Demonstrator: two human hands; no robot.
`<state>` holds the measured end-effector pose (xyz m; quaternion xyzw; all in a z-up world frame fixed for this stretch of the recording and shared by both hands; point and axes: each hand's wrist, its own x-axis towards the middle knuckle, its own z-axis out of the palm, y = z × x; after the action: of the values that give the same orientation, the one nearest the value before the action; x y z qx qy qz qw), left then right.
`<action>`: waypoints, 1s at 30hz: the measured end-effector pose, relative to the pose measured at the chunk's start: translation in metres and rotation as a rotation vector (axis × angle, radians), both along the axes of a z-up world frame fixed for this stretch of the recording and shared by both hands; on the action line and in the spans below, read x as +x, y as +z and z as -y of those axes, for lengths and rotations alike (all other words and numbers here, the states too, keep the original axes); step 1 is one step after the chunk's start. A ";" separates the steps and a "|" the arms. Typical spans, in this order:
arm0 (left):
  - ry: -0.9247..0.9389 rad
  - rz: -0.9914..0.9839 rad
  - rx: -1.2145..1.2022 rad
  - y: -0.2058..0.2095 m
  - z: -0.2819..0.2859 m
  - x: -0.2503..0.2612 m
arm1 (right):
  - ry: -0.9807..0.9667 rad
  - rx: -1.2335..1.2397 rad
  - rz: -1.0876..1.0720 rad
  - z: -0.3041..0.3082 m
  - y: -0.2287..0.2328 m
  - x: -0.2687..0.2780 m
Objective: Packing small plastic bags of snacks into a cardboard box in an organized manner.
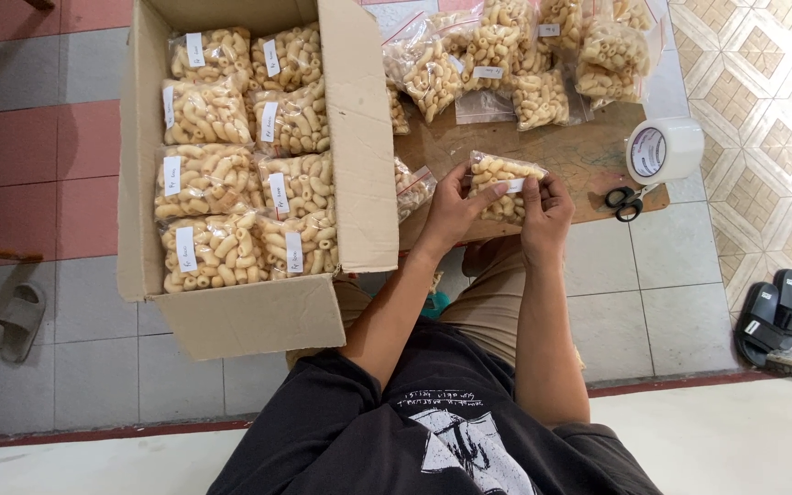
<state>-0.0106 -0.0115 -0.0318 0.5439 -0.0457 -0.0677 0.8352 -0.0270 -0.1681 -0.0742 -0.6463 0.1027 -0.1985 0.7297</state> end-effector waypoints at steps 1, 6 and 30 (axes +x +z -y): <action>0.002 0.001 0.000 -0.004 -0.001 0.000 | 0.002 0.000 0.001 -0.001 0.001 -0.001; 0.011 -0.004 0.075 -0.014 -0.003 0.002 | 0.004 0.002 -0.008 0.004 -0.013 0.001; 0.117 -0.007 -0.033 0.007 0.004 0.000 | 0.105 0.114 0.077 -0.021 0.046 -0.012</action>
<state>-0.0109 -0.0151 -0.0249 0.5317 -0.0121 -0.0199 0.8466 -0.0391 -0.1468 -0.0286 -0.6002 0.0515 -0.1785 0.7779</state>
